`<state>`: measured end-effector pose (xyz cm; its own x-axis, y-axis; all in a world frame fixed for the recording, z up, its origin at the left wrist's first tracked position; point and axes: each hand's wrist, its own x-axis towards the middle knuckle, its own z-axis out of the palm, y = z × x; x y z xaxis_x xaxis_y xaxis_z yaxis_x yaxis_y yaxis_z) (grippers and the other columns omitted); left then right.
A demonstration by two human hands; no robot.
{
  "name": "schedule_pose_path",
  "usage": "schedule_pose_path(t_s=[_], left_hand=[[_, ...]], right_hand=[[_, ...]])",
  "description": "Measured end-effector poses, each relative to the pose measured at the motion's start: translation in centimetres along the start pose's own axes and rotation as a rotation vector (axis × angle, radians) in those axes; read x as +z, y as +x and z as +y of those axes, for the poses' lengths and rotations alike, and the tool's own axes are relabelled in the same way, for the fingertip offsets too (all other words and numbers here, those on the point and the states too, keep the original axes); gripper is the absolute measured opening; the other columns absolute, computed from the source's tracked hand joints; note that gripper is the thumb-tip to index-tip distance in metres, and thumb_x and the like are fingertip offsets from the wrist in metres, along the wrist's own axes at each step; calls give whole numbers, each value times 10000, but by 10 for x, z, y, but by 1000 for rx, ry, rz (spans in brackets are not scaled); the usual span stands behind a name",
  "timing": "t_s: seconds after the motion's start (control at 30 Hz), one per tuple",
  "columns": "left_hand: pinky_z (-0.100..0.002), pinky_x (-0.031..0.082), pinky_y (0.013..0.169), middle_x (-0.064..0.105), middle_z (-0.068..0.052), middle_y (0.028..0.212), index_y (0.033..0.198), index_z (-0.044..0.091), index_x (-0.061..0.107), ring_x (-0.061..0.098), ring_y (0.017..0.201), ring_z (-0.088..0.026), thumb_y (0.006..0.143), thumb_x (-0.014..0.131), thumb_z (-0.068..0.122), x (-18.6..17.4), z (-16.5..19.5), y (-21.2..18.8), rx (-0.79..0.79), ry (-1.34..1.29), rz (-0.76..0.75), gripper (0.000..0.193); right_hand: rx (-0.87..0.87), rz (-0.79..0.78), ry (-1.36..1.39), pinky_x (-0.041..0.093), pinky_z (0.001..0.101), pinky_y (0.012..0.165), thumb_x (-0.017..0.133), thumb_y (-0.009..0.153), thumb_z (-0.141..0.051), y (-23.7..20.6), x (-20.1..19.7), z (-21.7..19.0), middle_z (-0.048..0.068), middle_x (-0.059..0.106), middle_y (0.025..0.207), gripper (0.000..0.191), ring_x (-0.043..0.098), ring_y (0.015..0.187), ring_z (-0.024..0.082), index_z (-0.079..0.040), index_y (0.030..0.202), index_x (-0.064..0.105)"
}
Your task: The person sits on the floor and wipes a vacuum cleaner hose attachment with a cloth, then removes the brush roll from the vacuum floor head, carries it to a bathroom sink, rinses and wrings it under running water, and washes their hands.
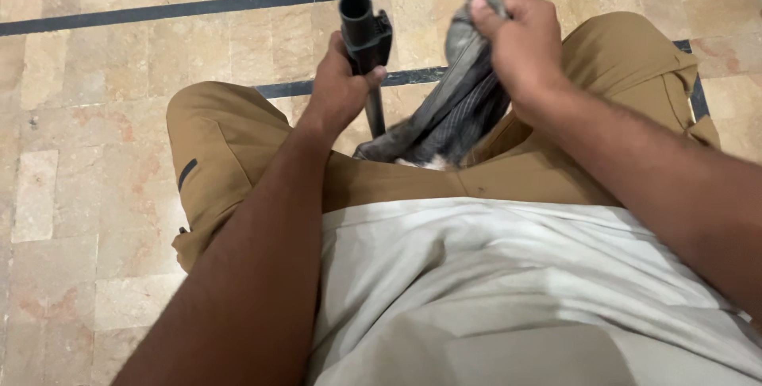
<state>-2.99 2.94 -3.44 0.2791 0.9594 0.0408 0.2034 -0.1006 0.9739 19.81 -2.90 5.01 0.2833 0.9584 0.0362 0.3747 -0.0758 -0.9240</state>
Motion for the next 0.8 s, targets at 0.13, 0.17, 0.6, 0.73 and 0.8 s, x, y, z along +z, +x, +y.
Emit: schedule_pose_path(t_s=[0.13,0.17,0.6,0.73,0.8], left_hand=[[-382,529,1007,711,-126,1200,1248,65,517,678,1152,-233,889,789,12,10,3,-7,68,49,-98,454],[-383,532,1015,713,-127,1208,1243,65,524,675,1162,-236,897,790,15,12,4,-7,86,26,-137,440],[-367,499,1034,646,-54,1163,1289,76,504,608,1143,-181,863,731,-60,4,6,-11,7,-140,-330,501],[-356,478,1041,652,-36,1170,1291,97,507,602,1155,-165,858,727,-46,6,4,-10,-62,-131,-329,506],[-359,475,1042,649,-37,1169,1289,92,512,596,1156,-165,859,729,-50,7,2,-10,-45,-135,-337,502]], right_hand=[[404,-53,529,570,349,629,603,1000,-147,16,5,11,32,656,742,154,644,663,163,-54,882,636],[470,-49,615,599,364,627,589,969,-116,19,10,12,39,648,738,101,659,659,174,-61,891,624],[427,-515,478,621,301,836,461,999,-77,16,31,-11,75,708,881,215,705,814,142,1,988,662],[295,-550,491,600,318,876,504,1006,-24,16,21,-5,82,690,895,175,680,835,159,36,1035,666],[311,-536,436,589,316,888,506,977,8,15,25,2,67,706,911,208,679,847,153,16,1072,691]])
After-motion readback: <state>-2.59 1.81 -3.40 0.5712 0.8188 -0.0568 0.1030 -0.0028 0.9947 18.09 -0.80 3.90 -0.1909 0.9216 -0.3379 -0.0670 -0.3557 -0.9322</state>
